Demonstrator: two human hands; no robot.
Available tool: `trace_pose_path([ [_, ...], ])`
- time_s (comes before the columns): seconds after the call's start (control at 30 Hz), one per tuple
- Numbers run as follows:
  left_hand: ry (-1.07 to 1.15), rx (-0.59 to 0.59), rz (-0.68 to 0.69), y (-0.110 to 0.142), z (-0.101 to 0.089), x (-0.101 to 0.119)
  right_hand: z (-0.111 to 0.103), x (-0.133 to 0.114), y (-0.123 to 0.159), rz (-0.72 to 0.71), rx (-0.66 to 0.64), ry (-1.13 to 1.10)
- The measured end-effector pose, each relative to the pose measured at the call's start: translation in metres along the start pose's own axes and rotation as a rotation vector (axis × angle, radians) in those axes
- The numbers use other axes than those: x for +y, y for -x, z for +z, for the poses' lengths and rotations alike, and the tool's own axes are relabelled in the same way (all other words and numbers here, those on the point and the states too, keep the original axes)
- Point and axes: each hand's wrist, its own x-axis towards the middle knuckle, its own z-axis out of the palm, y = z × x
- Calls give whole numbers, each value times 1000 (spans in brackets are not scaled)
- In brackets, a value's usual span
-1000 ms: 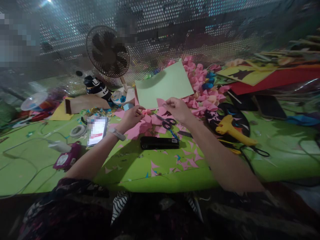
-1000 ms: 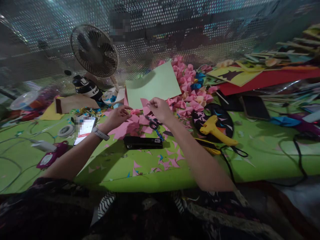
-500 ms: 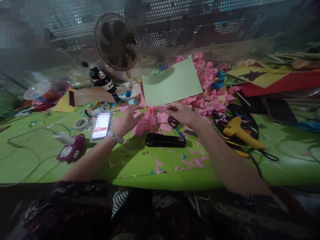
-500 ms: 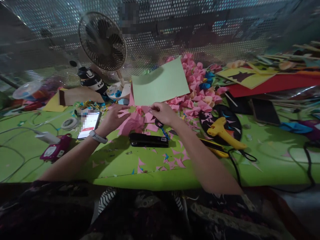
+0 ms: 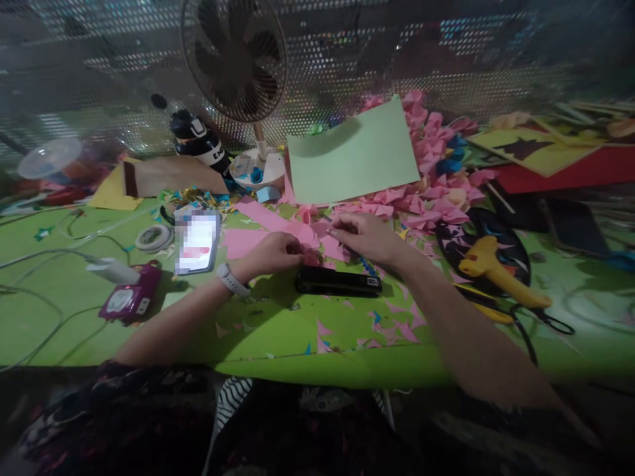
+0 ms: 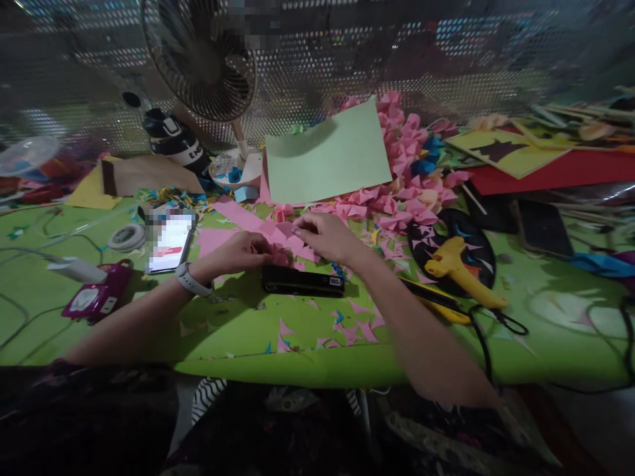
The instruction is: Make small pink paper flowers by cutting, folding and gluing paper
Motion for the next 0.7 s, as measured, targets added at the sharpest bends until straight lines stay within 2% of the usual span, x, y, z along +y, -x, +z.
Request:
trace_pose_path([
  [0.1, 135, 34, -9, 4, -4, -6, 0, 2, -2, 1, 18, 3],
  [0.23, 360, 133, 62, 18, -4, -6, 2, 0, -1, -104, 55, 95],
  [0.33, 447, 196, 99, 27, 2, -1, 7, -4, 0, -152, 29, 144],
  [0.57, 362, 333, 227, 34, 12, 0, 13, -10, 3, -251, -101, 211],
  [0.7, 393, 294, 179, 33, 14, -5, 14, -9, 5, -322, -146, 307],
])
